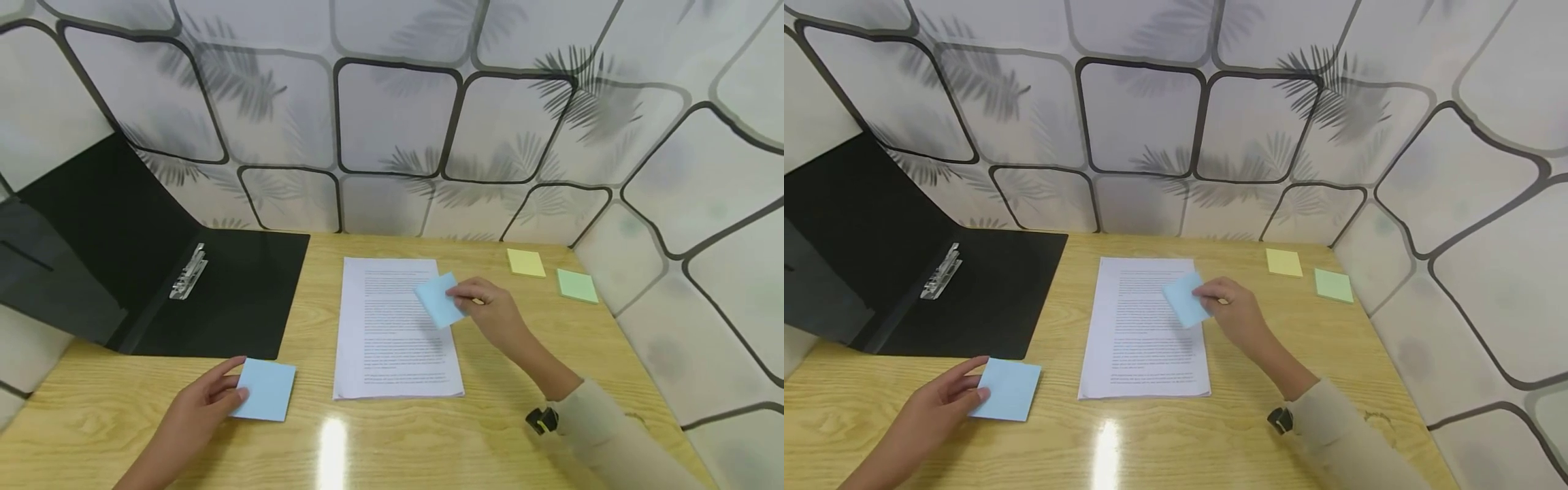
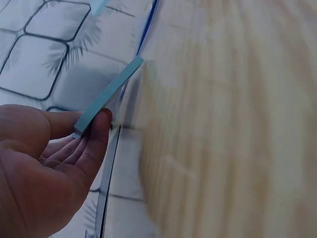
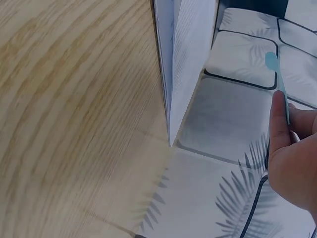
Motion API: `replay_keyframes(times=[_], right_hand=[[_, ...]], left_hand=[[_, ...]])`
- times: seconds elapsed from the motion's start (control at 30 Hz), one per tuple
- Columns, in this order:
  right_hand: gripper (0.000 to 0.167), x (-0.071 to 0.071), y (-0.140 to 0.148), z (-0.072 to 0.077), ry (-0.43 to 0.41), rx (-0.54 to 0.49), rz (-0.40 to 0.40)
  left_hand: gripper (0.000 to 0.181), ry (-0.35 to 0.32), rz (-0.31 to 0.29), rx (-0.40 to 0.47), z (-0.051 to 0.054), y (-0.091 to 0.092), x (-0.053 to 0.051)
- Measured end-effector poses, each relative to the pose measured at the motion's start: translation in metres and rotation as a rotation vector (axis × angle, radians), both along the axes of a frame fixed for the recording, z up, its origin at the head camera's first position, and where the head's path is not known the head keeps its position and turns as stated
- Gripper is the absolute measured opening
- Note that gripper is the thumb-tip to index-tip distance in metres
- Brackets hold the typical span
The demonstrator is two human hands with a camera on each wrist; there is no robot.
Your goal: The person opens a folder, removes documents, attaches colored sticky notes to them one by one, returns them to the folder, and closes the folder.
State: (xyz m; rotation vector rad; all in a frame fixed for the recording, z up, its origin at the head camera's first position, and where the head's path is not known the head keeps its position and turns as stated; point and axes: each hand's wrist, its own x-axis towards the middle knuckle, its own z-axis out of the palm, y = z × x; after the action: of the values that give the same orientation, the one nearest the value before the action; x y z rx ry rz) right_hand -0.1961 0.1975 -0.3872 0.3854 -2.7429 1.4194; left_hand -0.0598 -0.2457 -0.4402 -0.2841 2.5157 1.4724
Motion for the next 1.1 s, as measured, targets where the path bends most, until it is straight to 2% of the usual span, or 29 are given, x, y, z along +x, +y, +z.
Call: replay_keyframes(times=[0.1, 0.23, 0.37, 0.63, 0.93, 1.1], right_hand=[[0.019, 0.001, -0.002, -0.001, -0.003, 0.006, 0.004], [0.019, 0.002, -0.003, -0.002, 0.005, 0.008, 0.007], [0.018, 0.003, -0.003, -0.002, -0.001, 0.004, 0.005], [0.019, 0.007, -0.001, -0.002, -0.043, 0.000, 0.011], [0.018, 0.009, 0.003, -0.007, -0.026, 0.001, 0.008], [0.018, 0.010, 0.001, -0.010, -0.048, -0.013, 0.008]], left_hand=[[0.060, -0.029, 0.006, -0.047, -0.004, -0.013, 0.002], [0.059, -0.049, 0.005, -0.112, -0.006, -0.022, 0.000], [0.060, -0.056, -0.010, -0.152, -0.007, -0.024, -0.001], [0.064, -0.030, -0.035, -0.232, -0.008, -0.024, 0.004], [0.066, -0.027, -0.032, -0.252, -0.005, -0.025, 0.002], [0.065, 0.020, -0.011, -0.245, 0.003, -0.022, 0.001]])
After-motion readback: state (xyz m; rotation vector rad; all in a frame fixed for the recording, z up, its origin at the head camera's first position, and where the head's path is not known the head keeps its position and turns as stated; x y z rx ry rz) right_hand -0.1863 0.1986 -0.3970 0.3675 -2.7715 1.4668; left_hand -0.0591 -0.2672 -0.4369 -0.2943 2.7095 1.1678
